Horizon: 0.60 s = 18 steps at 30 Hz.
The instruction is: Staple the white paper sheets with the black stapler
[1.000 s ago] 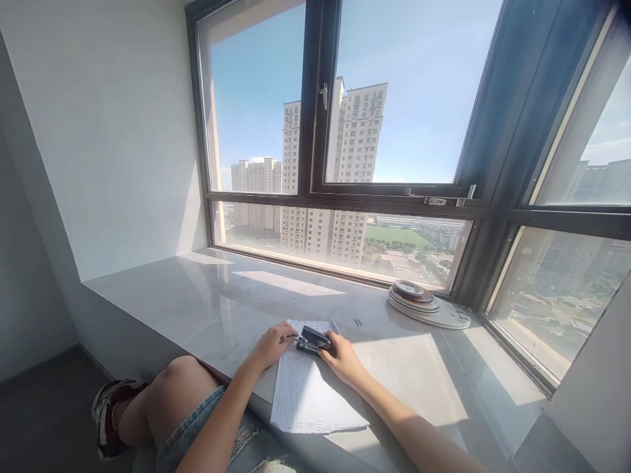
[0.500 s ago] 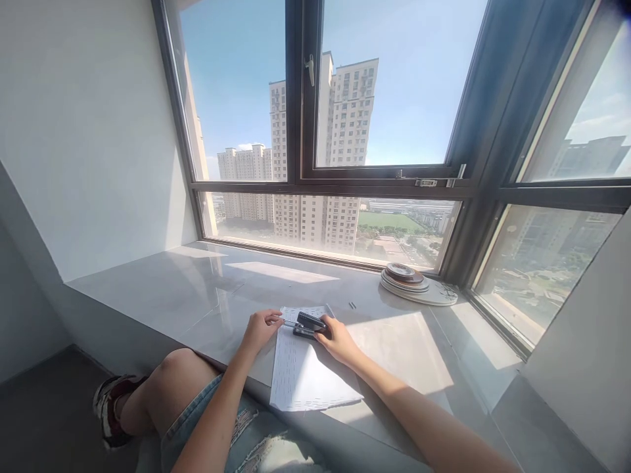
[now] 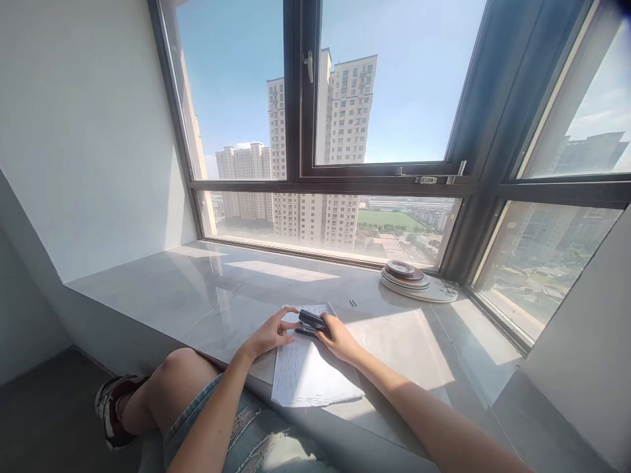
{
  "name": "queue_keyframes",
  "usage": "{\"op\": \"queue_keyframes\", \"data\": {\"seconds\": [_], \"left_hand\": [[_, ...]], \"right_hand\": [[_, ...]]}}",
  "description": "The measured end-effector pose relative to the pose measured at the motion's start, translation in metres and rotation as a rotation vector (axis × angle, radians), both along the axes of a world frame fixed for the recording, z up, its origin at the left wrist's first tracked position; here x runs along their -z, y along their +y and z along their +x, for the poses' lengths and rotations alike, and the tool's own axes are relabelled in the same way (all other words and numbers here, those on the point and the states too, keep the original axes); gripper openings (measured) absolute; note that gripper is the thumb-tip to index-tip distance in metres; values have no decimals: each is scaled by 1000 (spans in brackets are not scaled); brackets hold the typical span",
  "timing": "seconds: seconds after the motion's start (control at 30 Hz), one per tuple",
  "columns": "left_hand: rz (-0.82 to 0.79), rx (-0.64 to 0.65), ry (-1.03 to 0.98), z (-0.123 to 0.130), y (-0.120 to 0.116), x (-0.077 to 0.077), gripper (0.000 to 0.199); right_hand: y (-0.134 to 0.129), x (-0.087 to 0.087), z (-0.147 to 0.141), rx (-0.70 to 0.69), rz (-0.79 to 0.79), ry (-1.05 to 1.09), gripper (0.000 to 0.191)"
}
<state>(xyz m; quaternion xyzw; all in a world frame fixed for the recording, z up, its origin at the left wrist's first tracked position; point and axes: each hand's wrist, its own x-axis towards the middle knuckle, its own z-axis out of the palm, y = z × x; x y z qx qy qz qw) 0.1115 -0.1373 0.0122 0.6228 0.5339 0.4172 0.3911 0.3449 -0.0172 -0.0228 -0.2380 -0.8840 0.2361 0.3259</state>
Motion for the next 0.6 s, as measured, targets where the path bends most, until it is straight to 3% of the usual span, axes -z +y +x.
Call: {"op": "queue_keyframes", "data": {"seconds": [0.1,0.23,0.37,0.6], "left_hand": [[-7,-22,-6,-1,1,6,63],[140,-209,147,-1,6,13,36],[196,-310,313,-4,8,16,27],[181,-278,387,-6,6,15,29]], "right_hand": [[-4,-2,0,18,20,27,20],[-9,-7,0,-2,5,21,41],[-8,-13,2,24,-43,-25,28],[9,-28,24,111,-129,-172,12]]}}
